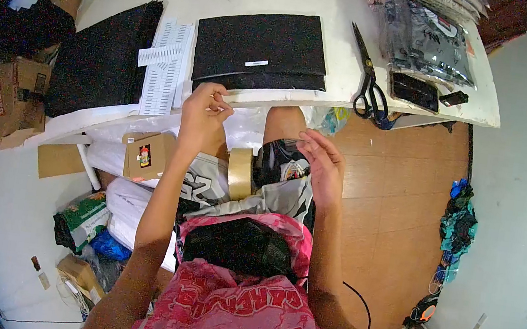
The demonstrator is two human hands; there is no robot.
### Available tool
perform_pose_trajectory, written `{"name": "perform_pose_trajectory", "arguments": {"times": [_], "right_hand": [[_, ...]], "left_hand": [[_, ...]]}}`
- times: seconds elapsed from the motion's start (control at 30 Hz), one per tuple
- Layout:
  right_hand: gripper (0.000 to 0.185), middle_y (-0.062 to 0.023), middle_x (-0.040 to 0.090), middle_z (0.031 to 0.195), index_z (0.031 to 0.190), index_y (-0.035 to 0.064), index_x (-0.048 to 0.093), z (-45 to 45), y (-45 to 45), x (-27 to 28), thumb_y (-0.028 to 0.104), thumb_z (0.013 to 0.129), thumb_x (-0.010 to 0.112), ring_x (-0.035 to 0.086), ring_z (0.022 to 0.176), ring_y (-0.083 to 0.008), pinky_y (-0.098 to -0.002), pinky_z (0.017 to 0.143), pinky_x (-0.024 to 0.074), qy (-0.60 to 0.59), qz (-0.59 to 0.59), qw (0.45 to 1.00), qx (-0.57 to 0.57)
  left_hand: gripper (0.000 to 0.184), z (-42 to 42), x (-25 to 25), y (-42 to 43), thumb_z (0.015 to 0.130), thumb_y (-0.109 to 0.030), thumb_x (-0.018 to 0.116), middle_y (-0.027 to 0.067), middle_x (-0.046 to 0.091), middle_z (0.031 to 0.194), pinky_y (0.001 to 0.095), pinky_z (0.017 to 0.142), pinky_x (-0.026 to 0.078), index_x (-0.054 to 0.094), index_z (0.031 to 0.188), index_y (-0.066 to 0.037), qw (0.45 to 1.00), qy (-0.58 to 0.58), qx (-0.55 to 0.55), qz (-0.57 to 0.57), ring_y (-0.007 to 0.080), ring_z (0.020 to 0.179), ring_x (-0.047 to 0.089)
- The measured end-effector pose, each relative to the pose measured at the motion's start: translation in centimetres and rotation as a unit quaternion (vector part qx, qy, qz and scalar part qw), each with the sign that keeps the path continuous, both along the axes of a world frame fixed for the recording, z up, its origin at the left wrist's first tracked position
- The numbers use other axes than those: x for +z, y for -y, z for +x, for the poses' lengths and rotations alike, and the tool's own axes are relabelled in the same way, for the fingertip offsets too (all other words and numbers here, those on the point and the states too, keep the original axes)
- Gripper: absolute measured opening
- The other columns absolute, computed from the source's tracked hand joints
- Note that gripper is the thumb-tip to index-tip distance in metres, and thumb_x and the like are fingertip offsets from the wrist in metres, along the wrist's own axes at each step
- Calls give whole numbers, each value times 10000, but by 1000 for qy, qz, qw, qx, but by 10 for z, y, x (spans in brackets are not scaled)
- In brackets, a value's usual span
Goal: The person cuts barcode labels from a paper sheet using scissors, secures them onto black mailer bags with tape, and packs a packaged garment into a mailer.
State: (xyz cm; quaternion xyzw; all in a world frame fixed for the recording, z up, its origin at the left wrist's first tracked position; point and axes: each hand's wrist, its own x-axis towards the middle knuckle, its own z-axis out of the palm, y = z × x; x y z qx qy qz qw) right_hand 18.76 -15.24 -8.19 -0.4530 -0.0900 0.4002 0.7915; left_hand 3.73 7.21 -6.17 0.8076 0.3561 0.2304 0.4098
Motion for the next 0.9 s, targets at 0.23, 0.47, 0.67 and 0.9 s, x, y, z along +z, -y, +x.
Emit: {"name": "perform_pose_trajectory", "arguments": {"times": [0.23, 0.47, 0.67, 0.9], "right_hand": [[294, -192, 648, 1121, 1163, -70, 599, -5, -2, 0, 76, 910, 568, 635, 1008, -227, -363, 952, 474, 9, -10, 1000, -13], [305, -193, 648, 1121, 1167, -76, 593, -4, 4, 1, 72, 900, 581, 634, 1009, -225, -363, 955, 474, 5, -7, 1000, -12], [304, -210, 638, 1134, 1166, -79, 590, -2, 9, -3, 70, 901, 585, 633, 1017, -227, -359, 942, 486, -2, -16, 1000, -18], [303, -212, 637, 1134, 1161, -79, 592, -3, 11, -6, 70, 897, 591, 635, 1013, -230, -364, 943, 487, -1, -14, 1000, -25]], "left_hand": [[303, -1, 0, 0, 729, -37, 741, 24, 614, 893, 303, 614, 500, 589, 985, -91, 1000, 9, -7, 13, 178, 729, 634], [313, 4, 6, 2, 726, 58, 728, 69, 574, 911, 263, 632, 483, 584, 983, -49, 999, 44, -22, 8, 135, 760, 659], [289, 4, 5, 2, 747, 49, 713, 81, 590, 930, 279, 659, 501, 581, 987, -41, 999, 40, -10, 2, 151, 761, 659], [312, 9, -4, -4, 700, 115, 707, 99, 569, 880, 287, 621, 511, 589, 957, -16, 994, 101, 28, 7, 185, 714, 656]]}}
